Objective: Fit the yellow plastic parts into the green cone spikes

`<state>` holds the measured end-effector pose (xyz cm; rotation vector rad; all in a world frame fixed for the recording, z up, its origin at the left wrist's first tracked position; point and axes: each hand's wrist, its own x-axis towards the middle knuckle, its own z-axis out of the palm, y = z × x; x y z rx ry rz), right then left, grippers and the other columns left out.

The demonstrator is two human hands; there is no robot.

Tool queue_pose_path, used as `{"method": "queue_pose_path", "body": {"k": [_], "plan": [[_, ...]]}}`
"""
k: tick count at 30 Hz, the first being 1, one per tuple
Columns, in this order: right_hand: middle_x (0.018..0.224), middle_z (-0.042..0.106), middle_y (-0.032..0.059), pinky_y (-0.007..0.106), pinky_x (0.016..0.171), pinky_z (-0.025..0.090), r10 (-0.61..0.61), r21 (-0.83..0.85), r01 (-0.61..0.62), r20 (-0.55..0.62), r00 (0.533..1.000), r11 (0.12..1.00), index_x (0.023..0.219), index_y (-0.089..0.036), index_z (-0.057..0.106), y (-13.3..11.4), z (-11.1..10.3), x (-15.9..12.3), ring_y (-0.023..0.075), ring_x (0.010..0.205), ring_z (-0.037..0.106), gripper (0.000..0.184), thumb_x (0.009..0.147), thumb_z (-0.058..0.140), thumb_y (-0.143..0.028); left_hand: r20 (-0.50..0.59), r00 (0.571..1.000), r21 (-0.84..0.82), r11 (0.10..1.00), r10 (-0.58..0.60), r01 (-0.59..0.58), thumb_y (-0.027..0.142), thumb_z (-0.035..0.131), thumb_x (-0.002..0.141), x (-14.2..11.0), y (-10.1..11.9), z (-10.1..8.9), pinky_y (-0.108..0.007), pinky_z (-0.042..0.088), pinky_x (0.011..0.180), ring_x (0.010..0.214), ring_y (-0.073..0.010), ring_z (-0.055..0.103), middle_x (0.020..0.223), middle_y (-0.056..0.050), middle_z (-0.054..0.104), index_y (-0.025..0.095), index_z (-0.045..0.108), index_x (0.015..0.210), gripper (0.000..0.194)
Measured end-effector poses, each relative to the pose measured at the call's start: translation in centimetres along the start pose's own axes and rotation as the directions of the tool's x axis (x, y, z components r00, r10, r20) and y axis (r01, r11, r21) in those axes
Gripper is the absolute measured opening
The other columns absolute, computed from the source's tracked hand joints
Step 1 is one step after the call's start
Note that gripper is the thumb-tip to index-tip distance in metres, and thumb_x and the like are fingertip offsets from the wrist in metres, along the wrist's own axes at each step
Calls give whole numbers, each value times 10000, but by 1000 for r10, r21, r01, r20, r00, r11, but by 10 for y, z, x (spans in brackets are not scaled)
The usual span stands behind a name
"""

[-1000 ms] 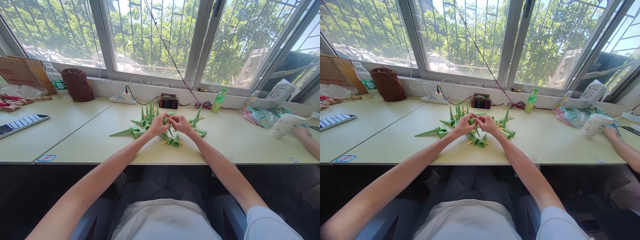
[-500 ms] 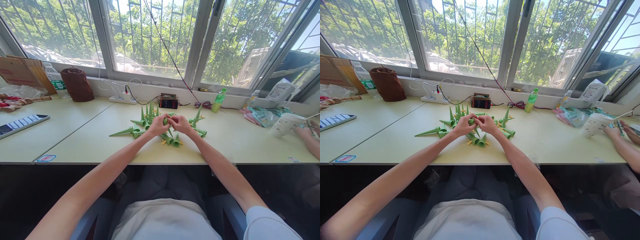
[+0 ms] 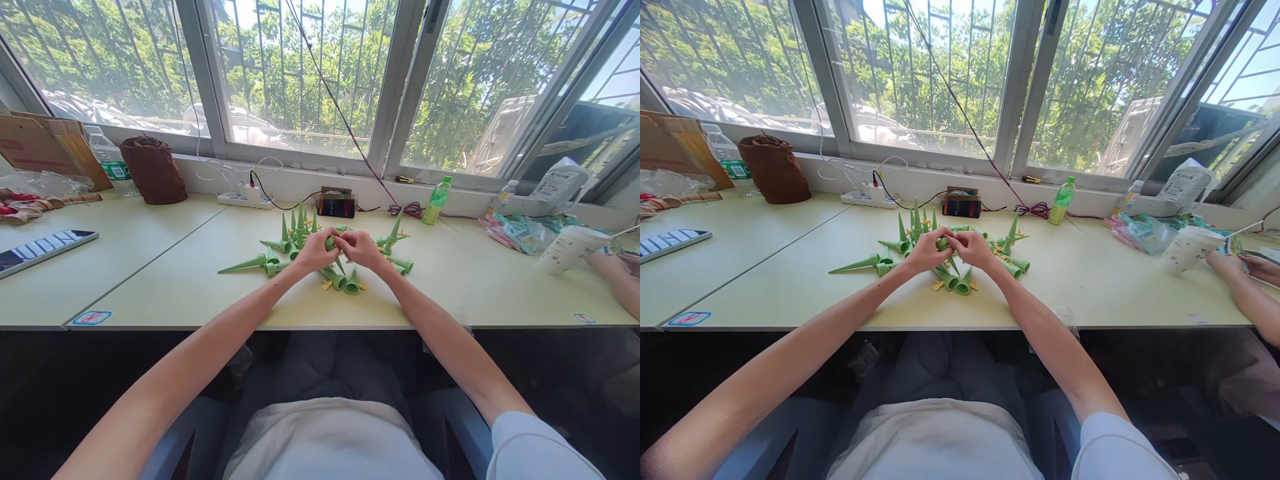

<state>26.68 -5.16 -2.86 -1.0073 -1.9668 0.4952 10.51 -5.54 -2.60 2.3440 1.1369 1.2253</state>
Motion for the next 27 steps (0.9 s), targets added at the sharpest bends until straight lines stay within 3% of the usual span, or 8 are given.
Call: {"method": "queue_pose_path", "body": {"k": [27], "plan": [[472,487,-18,245,504,341,-12,-20,12,0,1000,1000,625,-176,534,0,0,0,118,488,456,392,868,507,-482,-2,999,6,999,35,-35,172,551,726,0,0,0,-237,426,673,653,-113,534,778,2,655,165,629,897,187]]}}
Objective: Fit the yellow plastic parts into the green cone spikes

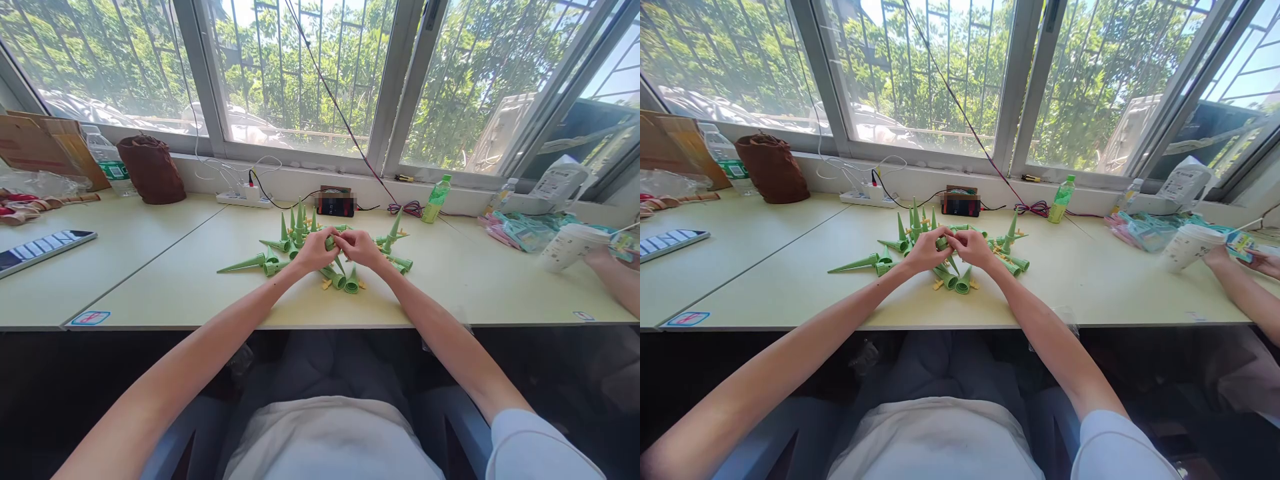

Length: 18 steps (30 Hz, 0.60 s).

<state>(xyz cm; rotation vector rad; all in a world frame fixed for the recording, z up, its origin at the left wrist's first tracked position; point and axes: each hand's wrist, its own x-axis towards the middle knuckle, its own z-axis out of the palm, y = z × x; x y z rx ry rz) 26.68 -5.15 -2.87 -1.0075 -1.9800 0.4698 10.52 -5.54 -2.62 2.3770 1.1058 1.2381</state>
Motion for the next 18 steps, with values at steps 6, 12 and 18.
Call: {"method": "queue_pose_path", "body": {"k": [6,12,18], "plan": [[457,501,-28,236,499,366,9,31,-10,49,999,999,626,-180,506,1,-1,0,105,433,474,373,886,489,-447,11,1000,3,1000,14,-14,167,546,721,0,-1,0,-239,425,661,630,-108,523,770,-3,655,156,632,887,187],[457,522,-27,232,509,390,-14,28,12,95,995,1000,604,-183,483,3,-3,0,103,420,497,390,901,475,-436,16,999,19,999,29,-29,170,550,720,0,-1,0,-237,427,663,645,-115,529,752,-1,654,159,629,860,161],[440,500,-33,228,492,381,-21,25,19,85,996,1000,601,-184,483,4,-2,0,104,418,500,389,901,479,-432,15,999,24,999,43,-43,172,547,727,0,-1,0,-238,427,676,665,-118,540,766,1,656,159,630,872,167]]}}
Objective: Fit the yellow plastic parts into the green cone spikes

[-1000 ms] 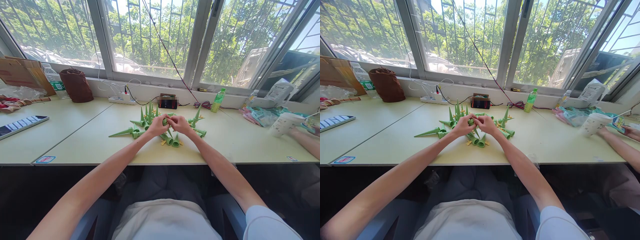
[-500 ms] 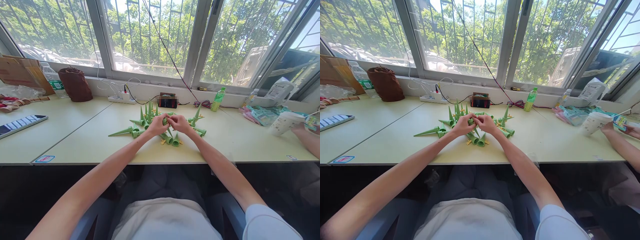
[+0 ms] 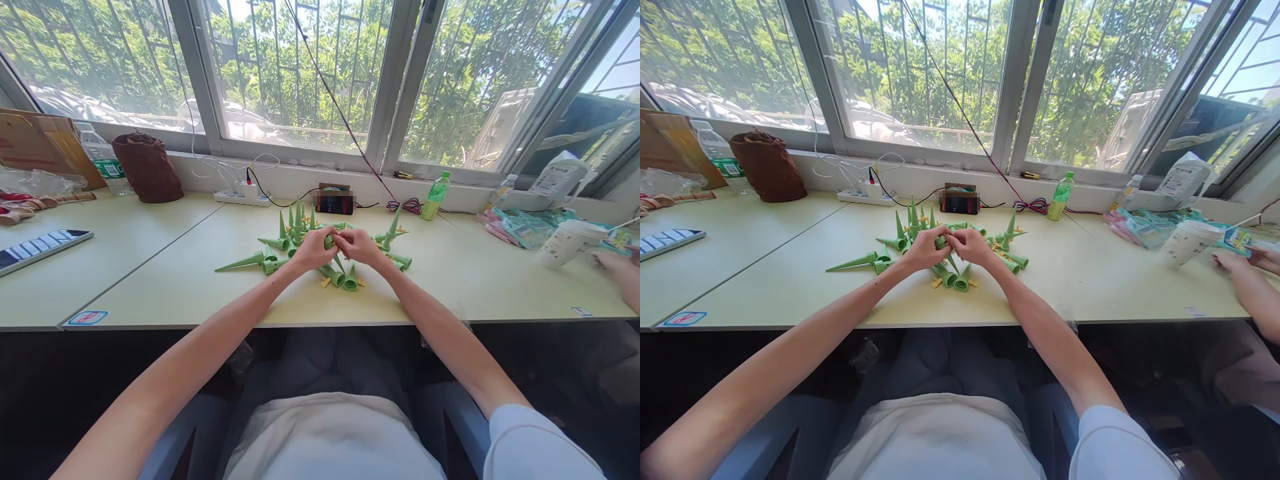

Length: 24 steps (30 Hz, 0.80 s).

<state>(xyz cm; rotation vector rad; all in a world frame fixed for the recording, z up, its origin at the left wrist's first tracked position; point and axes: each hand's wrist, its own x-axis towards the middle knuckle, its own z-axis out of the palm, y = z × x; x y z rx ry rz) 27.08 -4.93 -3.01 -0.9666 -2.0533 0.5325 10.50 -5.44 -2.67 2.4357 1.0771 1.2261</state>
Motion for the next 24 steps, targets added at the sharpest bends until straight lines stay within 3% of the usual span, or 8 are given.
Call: {"method": "queue_pose_path", "body": {"k": [24], "plan": [[458,513,-28,236,489,379,11,4,-11,1,1000,1000,597,-184,478,-3,0,-1,105,418,503,402,904,477,-443,15,1000,-1,1000,-17,17,179,540,723,0,1,-1,-240,434,676,656,-118,538,757,0,652,160,633,879,182]]}}
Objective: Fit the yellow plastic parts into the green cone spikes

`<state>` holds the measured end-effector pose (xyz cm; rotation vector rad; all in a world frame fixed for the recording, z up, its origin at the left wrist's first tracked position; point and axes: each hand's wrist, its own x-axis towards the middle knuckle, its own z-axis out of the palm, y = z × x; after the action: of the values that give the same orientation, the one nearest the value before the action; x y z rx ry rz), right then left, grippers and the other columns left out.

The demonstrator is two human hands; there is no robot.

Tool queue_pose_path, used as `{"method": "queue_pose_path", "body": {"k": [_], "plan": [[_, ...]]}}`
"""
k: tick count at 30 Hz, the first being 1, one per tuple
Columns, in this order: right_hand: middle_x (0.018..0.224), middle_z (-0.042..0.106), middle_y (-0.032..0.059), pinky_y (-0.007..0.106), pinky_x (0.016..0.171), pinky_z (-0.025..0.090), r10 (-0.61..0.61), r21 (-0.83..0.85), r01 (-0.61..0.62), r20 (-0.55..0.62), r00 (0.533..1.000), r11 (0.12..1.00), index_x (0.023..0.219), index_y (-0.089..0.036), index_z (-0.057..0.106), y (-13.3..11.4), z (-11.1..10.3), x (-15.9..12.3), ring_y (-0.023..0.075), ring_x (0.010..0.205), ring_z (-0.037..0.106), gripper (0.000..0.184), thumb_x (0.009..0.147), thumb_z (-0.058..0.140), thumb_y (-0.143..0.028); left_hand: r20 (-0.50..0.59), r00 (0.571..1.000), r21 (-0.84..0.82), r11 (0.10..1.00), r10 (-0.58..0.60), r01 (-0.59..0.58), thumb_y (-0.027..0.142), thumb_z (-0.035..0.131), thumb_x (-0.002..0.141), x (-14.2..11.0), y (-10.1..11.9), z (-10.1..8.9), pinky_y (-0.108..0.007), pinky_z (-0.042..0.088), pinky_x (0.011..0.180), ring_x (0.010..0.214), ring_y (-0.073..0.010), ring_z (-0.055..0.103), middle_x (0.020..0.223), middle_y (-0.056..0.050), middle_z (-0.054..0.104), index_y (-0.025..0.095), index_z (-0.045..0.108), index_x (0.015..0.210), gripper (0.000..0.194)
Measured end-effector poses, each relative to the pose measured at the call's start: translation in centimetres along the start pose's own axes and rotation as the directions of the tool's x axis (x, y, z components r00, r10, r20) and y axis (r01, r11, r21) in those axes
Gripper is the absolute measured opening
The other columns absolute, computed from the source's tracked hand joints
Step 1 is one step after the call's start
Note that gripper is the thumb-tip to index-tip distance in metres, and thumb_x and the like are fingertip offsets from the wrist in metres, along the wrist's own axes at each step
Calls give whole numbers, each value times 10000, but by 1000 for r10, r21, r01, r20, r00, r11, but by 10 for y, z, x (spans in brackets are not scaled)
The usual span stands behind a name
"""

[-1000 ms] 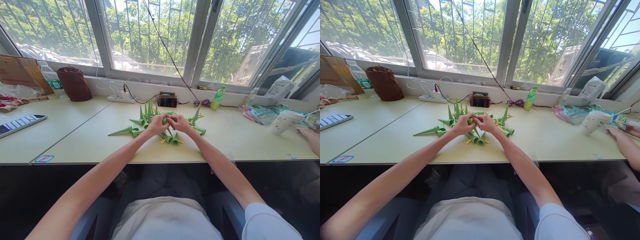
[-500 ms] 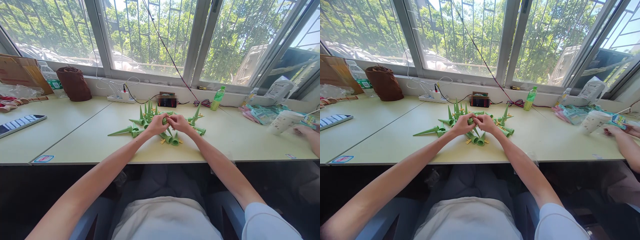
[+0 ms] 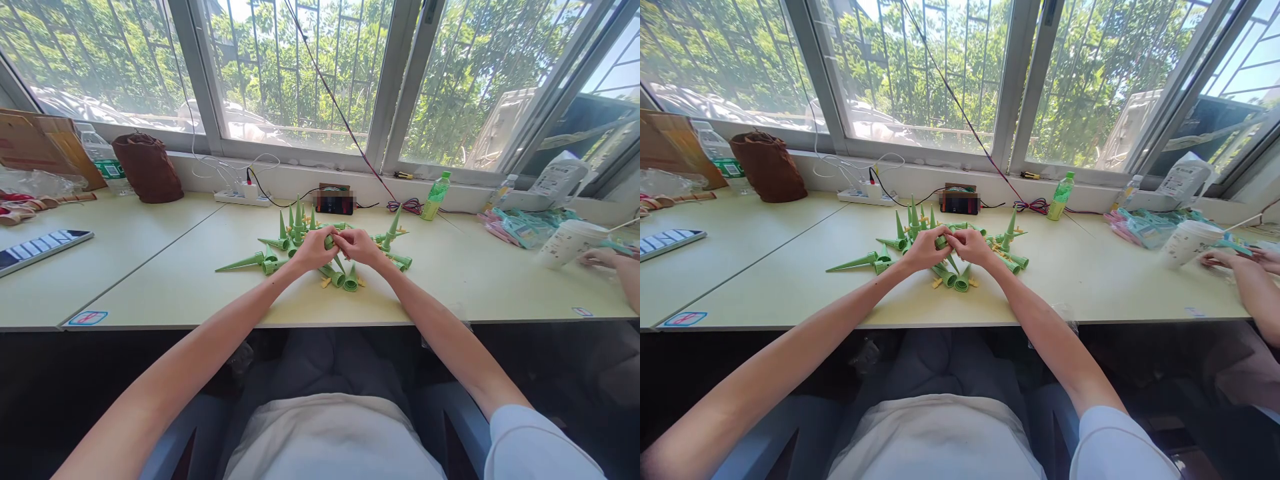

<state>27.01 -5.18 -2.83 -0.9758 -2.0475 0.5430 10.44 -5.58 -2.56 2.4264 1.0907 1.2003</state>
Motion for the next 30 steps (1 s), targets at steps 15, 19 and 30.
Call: {"method": "queue_pose_path", "body": {"k": [15,19,30], "plan": [[460,521,-21,239,482,379,-10,-4,10,-3,1000,1000,601,-187,478,2,0,0,110,415,494,393,909,474,-432,4,1000,-3,1000,9,-9,176,538,724,0,-1,0,-232,429,665,647,-112,528,756,-4,651,150,633,884,188],[461,523,-19,239,491,392,-1,-9,1,-3,1000,1000,593,-188,471,1,0,0,107,416,495,397,908,471,-429,4,1000,-4,1000,9,-9,183,531,724,0,0,0,-238,429,666,636,-112,519,740,-2,641,152,633,878,186],[462,515,-24,238,493,385,2,-12,-2,-5,1000,1000,604,-190,477,1,0,0,106,417,486,405,904,465,-463,-5,1000,6,1000,9,-9,176,539,724,0,0,1,-233,426,653,632,-115,519,723,3,636,158,629,867,170]]}}
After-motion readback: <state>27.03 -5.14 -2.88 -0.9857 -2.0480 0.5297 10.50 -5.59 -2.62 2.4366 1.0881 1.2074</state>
